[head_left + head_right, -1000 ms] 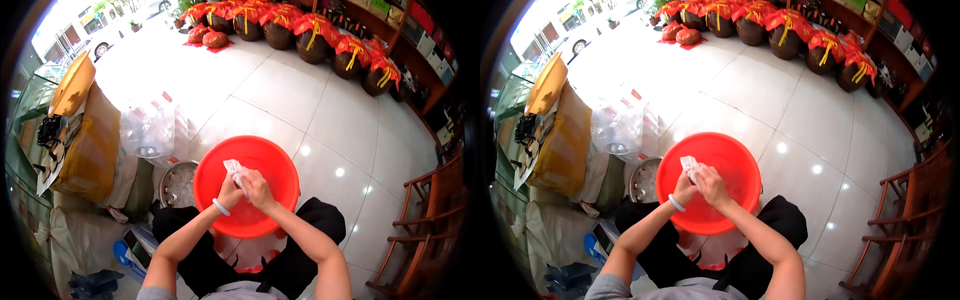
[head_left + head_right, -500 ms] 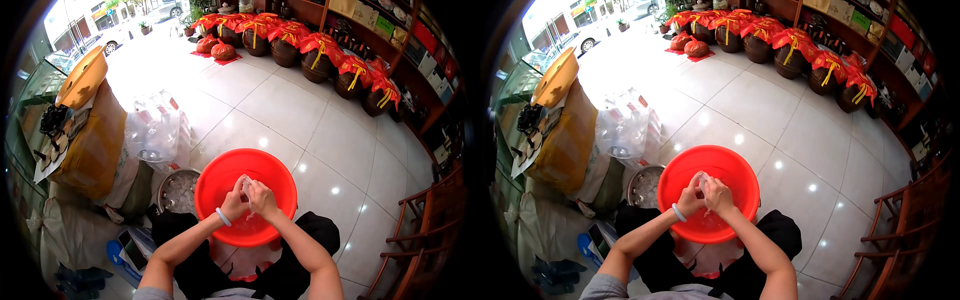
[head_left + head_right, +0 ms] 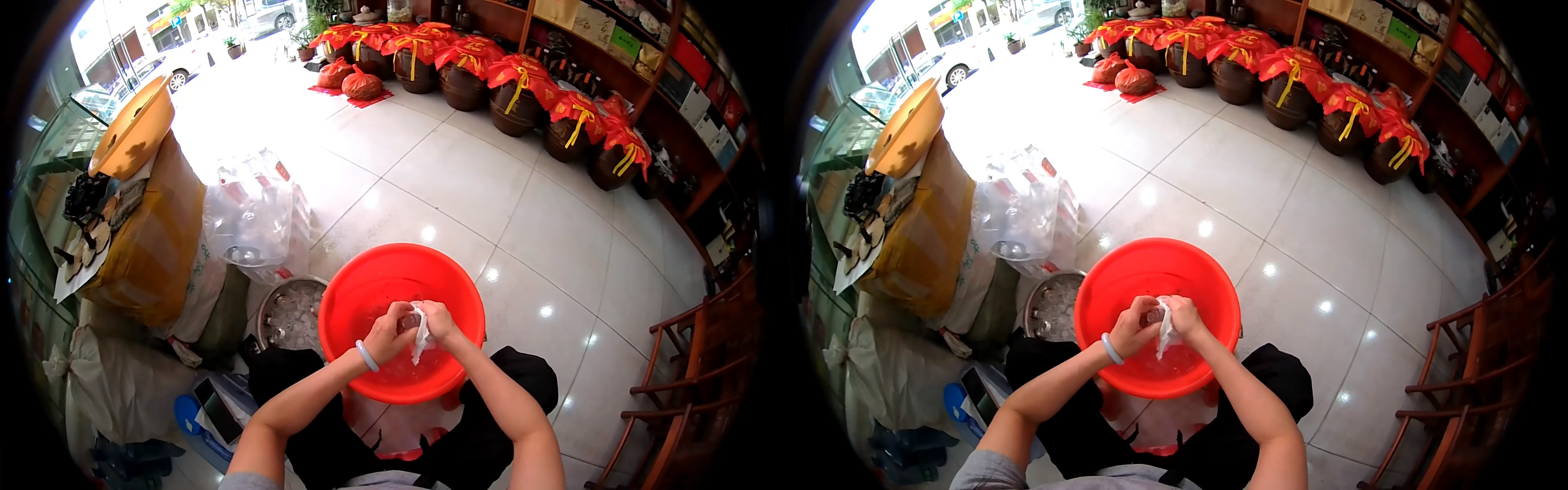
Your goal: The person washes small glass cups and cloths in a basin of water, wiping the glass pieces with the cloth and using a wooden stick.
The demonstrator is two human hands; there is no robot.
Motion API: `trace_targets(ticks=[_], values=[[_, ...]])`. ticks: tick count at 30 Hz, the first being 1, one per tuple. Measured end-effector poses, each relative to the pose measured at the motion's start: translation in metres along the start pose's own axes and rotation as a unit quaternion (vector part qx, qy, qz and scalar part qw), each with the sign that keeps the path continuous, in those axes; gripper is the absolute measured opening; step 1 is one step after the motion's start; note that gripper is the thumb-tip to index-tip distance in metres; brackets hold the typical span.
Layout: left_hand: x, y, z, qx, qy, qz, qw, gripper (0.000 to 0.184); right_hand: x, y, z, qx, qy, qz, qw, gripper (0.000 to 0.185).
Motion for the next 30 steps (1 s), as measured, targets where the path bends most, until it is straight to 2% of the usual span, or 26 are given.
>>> trace_targets(ticks=[1,2,3,4,5,6,8,9,10,11,12,13,14,16,18,19,21,22,24,25,26,27,28,30], values=[[0.001,0.001,-0.001,0.001,-0.001,-0.001,1.0,0.046,0.0,-0.004,-0.002,0.009,0.041,0.076,0.996,0.031],[0.002,0.001,0.0,-0.005,0.028,0.016,0.999,0.04,-0.001,-0.004,-0.003,0.01,0.045,0.077,0.996,0.031],[0.002,0.0,-0.002,-0.009,0.055,0.033,0.998,0.036,0.003,-0.013,-0.003,0.14,0.069,0.181,0.971,0.032],[0.001,-0.003,-0.007,-0.004,0.046,0.029,0.999,0.036,0.01,-0.027,-0.007,0.268,0.093,0.278,0.918,0.033],[0.001,-0.011,-0.007,0.011,0.082,0.037,0.996,0.032,0.019,-0.041,-0.015,0.176,0.112,0.212,0.955,0.035],[0.001,-0.017,-0.007,0.026,0.117,0.045,0.992,0.029,0.02,-0.041,-0.019,0.162,0.124,0.201,0.958,0.022],[0.001,-0.028,-0.012,0.031,0.117,0.053,0.991,0.025,0.027,-0.046,-0.026,0.226,0.122,0.256,0.932,0.02],[0.003,-0.05,-0.016,0.113,0.138,0.106,0.978,0.023,0.028,-0.045,-0.027,0.227,0.134,0.254,0.931,0.02],[0.001,-0.052,-0.019,0.193,0.157,0.16,0.955,0.024,0.033,-0.048,-0.032,0.301,0.132,0.332,0.884,0.02],[-0.001,-0.041,-0.019,0.138,0.199,0.065,0.968,0.031,0.038,-0.051,-0.036,0.374,0.127,0.403,0.826,0.02],[0.0,-0.037,-0.02,0.141,0.191,0.063,0.969,0.031,0.037,-0.048,-0.034,0.376,0.135,0.4,0.825,0.02],[0.002,-0.04,-0.024,0.234,0.149,0.186,0.943,0.033,0.036,-0.046,-0.034,0.406,0.13,0.416,0.803,0.019],[0.006,-0.042,-0.029,0.318,0.105,0.306,0.891,0.035,0.034,-0.043,-0.036,0.435,0.122,0.431,0.781,0.018],[0.005,-0.041,-0.031,0.312,0.105,0.306,0.893,0.037,0.033,-0.042,-0.035,0.42,0.146,0.443,0.779,0.018],[0.001,-0.047,-0.027,0.16,0.178,0.113,0.964,0.038,0.026,-0.042,-0.033,0.407,0.103,0.376,0.826,0.019],[0.001,-0.052,-0.027,0.159,0.177,0.114,0.964,0.038,0.026,-0.042,-0.031,0.407,0.103,0.375,0.827,0.019],[0.001,-0.061,-0.024,0.021,0.179,0.129,0.975,0.034,0.02,-0.035,-0.03,0.456,0.072,0.297,0.836,0.024],[0.001,-0.058,-0.022,0.019,0.18,0.13,0.975,0.034,0.018,-0.034,-0.031,0.454,0.071,0.298,0.837,0.024],[-0.002,-0.042,-0.018,-0.138,0.161,0.053,0.976,0.025,0.008,-0.021,-0.02,0.346,0.133,0.184,0.91,0.029],[-0.001,-0.038,-0.017,-0.138,0.161,0.053,0.976,0.025,0.004,-0.017,-0.016,0.346,0.133,0.184,0.91,0.029],[-0.001,-0.033,-0.018,-0.172,0.136,0.027,0.975,0.021,-0.002,-0.003,-0.01,0.234,0.117,0.068,0.963,0.029],[-0.001,-0.03,-0.019,-0.205,0.11,0.002,0.973,0.017,-0.005,0.013,-0.006,0.115,0.097,-0.05,0.987,0.03],[-0.001,-0.031,-0.018,-0.206,0.11,0.002,0.972,0.017,0.002,0.009,-0.01,0.035,0.071,-0.106,0.991,0.028],[-0.001,-0.023,-0.018,-0.236,0.083,-0.129,0.96,0.011,0.007,0.011,-0.009,-0.048,0.011,-0.18,0.982,0.02]])
Point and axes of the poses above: each hand's wrist, its own x-axis away from the middle knuckle, its own z-axis out of the back of the hand, y = z × x, the point moved 4 cm from there along -x, towards the middle knuckle, and after that the axes turned 5 degrees about z, right-handed, at the moved point
